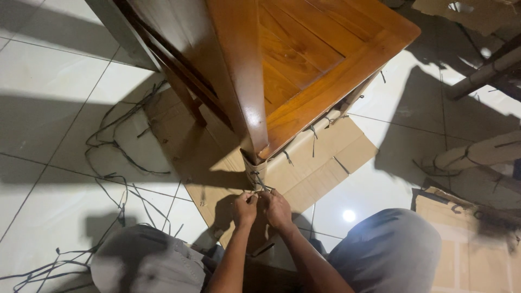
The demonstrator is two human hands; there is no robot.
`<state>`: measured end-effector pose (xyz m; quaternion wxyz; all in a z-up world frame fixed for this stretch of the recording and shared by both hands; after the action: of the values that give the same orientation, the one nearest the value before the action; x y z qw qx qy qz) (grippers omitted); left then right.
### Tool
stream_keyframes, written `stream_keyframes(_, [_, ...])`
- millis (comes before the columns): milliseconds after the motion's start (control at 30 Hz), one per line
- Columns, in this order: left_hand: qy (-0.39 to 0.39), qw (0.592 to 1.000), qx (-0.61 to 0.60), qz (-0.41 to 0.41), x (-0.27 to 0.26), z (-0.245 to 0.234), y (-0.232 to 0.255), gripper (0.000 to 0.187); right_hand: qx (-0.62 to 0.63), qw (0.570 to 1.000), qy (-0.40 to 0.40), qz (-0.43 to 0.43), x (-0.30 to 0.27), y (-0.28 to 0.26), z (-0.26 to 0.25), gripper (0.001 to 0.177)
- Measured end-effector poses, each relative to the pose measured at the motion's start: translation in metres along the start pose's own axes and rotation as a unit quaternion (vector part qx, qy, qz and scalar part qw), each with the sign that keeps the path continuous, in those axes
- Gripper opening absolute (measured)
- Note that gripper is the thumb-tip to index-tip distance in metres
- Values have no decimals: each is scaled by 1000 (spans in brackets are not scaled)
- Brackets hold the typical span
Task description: Wrapping a wooden chair leg with protective cardboard and securing it with string
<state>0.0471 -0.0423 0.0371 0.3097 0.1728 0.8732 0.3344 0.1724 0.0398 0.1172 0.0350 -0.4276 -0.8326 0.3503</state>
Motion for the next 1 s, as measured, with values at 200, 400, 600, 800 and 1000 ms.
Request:
stream_keyframes(200, [4, 999, -50, 0, 16, 17, -18, 25, -35, 999, 0, 32, 5, 6, 3, 44])
stream_keyframes(400, [33, 995, -91, 18, 10, 8, -4, 30, 11, 997, 59, 39, 1, -33, -33, 16])
stream_keyframes(600, [4, 979, -198, -42, -11, -11, 23, 40, 79, 993, 74, 38, 4, -29, -33, 16])
stream_keyframes(800, [-100, 920, -299, -235, -44, -19, 60, 101, 75, 995, 47, 35, 4, -48, -48, 18])
stream_keyframes(1000, [-129, 882, -384, -243, -29, 11, 31, 74, 48, 995, 18, 81, 13, -30, -24, 21])
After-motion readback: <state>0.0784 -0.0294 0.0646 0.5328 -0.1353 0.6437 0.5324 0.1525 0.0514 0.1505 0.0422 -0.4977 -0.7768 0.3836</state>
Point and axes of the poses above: each hand's wrist, its own x-axis towards the middle knuckle, its own z-axis out of the palm, y = z × x, the point moved 7 cm from there along x, towards the middle knuckle, and after that the axes turned 3 degrees about x, right-handed, at the moved point
